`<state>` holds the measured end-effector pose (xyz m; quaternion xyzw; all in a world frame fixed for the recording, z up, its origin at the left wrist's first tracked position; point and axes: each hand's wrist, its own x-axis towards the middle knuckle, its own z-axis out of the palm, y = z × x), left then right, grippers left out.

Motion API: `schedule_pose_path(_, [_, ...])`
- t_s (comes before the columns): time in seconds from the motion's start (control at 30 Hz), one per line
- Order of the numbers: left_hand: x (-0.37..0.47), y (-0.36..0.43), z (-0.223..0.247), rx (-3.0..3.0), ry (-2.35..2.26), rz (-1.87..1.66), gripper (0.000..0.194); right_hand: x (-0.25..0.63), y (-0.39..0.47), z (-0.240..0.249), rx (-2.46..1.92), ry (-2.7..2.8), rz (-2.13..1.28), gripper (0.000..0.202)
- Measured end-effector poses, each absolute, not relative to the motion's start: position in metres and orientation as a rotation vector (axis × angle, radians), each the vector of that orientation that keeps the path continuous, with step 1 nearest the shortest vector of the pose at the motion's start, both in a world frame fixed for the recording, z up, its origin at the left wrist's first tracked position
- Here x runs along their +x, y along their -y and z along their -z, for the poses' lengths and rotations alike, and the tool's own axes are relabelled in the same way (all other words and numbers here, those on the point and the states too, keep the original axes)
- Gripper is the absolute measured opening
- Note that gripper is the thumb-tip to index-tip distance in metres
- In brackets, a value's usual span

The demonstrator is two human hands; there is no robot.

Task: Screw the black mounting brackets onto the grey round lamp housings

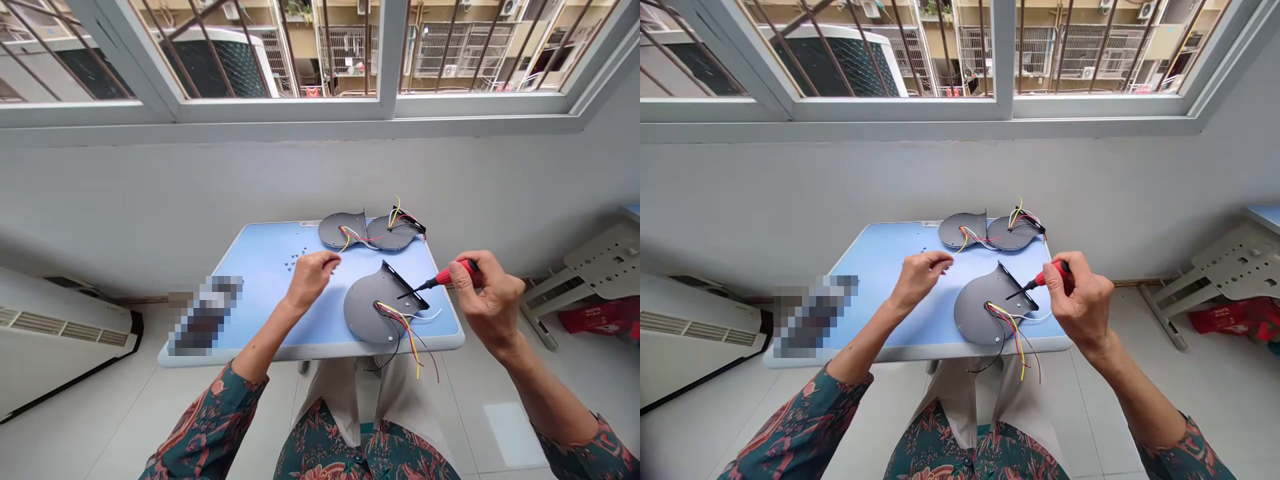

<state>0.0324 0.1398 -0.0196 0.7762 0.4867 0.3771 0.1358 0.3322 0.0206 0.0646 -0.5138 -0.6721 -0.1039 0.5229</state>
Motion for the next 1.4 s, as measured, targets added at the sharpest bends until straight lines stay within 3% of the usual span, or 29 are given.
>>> schedule_pose_path(0.13, [0.089, -0.132, 0.018, 2.286, -1.050, -1.033, 0.018, 0.332, -0.031, -0.056, -1.245, 1.584, 0.194, 0.014])
schedule_pose_path(0.27, [0.116, -0.137, 0.026, 2.356, -1.017, -0.916, 0.022, 0.334, -0.041, -0.049, -1.259, 1.571, 0.122, 0.017])
schedule_pose_path(0.5, [0.117, -0.137, 0.037, 2.460, -1.046, -0.900, 0.016, 0.332, -0.058, -0.043, -1.237, 1.552, 0.081, 0.017])
schedule_pose_path(0.97, [0.117, -0.136, 0.042, 2.462, -0.997, -1.000, 0.022, 0.325, -0.076, -0.038, -1.308, 1.487, 0.122, 0.021])
schedule_pose_path(1.4, [0.117, -0.131, 0.037, 2.500, -1.016, -0.964, 0.018, 0.322, -0.075, -0.032, -1.240, 1.573, 0.380, 0.015])
